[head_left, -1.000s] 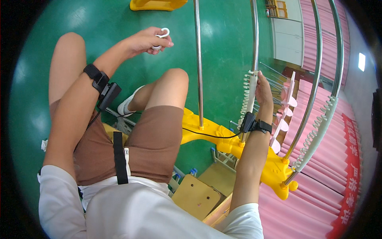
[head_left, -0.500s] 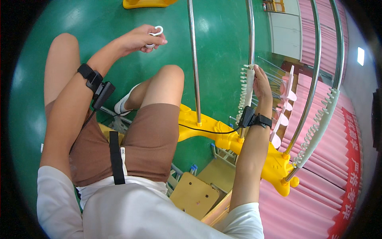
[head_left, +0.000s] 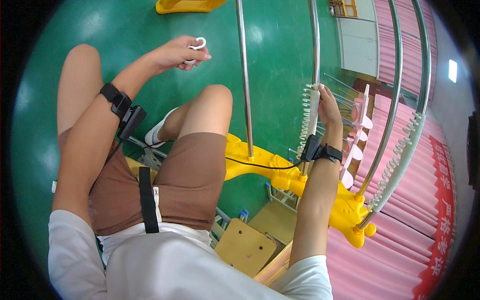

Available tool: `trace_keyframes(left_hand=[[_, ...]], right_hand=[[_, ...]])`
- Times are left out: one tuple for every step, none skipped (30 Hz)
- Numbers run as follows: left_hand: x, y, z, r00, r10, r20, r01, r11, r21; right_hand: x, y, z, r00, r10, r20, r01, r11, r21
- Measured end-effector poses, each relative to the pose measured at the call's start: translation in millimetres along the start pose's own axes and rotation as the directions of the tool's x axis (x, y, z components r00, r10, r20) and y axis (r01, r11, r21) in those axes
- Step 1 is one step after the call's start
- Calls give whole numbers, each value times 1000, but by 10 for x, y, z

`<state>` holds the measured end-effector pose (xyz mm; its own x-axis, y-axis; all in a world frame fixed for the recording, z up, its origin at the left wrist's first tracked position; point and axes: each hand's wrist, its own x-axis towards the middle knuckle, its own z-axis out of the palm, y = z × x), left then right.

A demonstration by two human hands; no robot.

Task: Picking up white S-hooks from the floor and hanging them onto the horizontal bar of a yellow giraffe-themed rack.

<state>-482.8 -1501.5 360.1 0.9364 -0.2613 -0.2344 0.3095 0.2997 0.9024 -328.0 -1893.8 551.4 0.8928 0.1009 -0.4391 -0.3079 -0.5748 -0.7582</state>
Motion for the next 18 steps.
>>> trace_keyframes(left_hand=[[-3, -7, -5, 1000, 8, 10, -8, 1000, -11], [-4, -16, -10, 1000, 8, 9, -8, 1000, -12], [-12, -6, -1, 1000, 11, -8, -11, 1000, -16], [-19, 0, 7, 1000, 14, -24, -14, 1000, -20], [-15, -3, 6, 1000, 13, -25, -14, 1000, -21], [-8, -4, -5, 1000, 18, -17, -18, 1000, -7], [-6, -8, -12, 1000, 22, -8, -22, 1000, 7], [-9, -16, -17, 1000, 21, -9, -21, 1000, 6], [-9, -13, -21, 1000, 12, -8, -12, 1000, 8], [-12, -8, -23, 1000, 4, -7, -4, 1000, 11], [-12, -11, -23, 1000, 5, -7, -5, 1000, 10], [-9, -13, -23, 1000, 3, -6, -3, 1000, 5], [-6, -15, -27, 1000, 0, -4, 0, 1000, 0], [-1, -16, -30, 1000, 2, -6, -2, 1000, -1], [-5, -18, -25, 1000, 2, -10, -2, 1000, -2], [-8, -19, -22, 1000, 1, -15, -1, 1000, -3], [-10, -19, -24, 1000, 0, -16, 0, 1000, -4], [-9, -17, -26, 1000, 6, -11, -6, 1000, 7]], right_hand=[[2, -4, -4, 1000, -3, 29, 3, 1000, 8], [4, -3, -5, 998, -6, 58, 5, 1000, 17], [7, -5, -4, 998, -6, 59, 5, 1000, 15], [12, -6, -3, 999, 4, 38, -5, 1000, 15], [13, -7, -4, 1000, 14, 18, -14, 1000, 15], [5, -15, 5, 1000, 15, 18, -15, 1000, 15], [-4, -26, 9, 999, 14, 36, -14, 1000, 2], [-11, -34, 17, 998, 14, 54, -13, 1000, -10], [-11, -40, 16, 998, 14, 54, -13, 1000, -10], [-6, -48, 16, 997, 22, 74, -21, 1000, -8], [-4, -54, 17, 995, 30, 95, -29, 1000, -5], [0, -54, 10, 995, 28, 95, -27, 1000, -6], [0, -47, 6, 996, 21, 84, -21, 1000, 1], [1, -45, 0, 997, 14, 72, -14, 1000, 9], [0, -43, 0, 997, 14, 74, -15, 1000, 8], [-2, -42, -2, 996, 14, 82, -15, 1000, 8], [-1, -42, -3, 996, 15, 91, -16, 1000, 8], [1, -39, -7, 996, 15, 91, -16, 1000, 8]])
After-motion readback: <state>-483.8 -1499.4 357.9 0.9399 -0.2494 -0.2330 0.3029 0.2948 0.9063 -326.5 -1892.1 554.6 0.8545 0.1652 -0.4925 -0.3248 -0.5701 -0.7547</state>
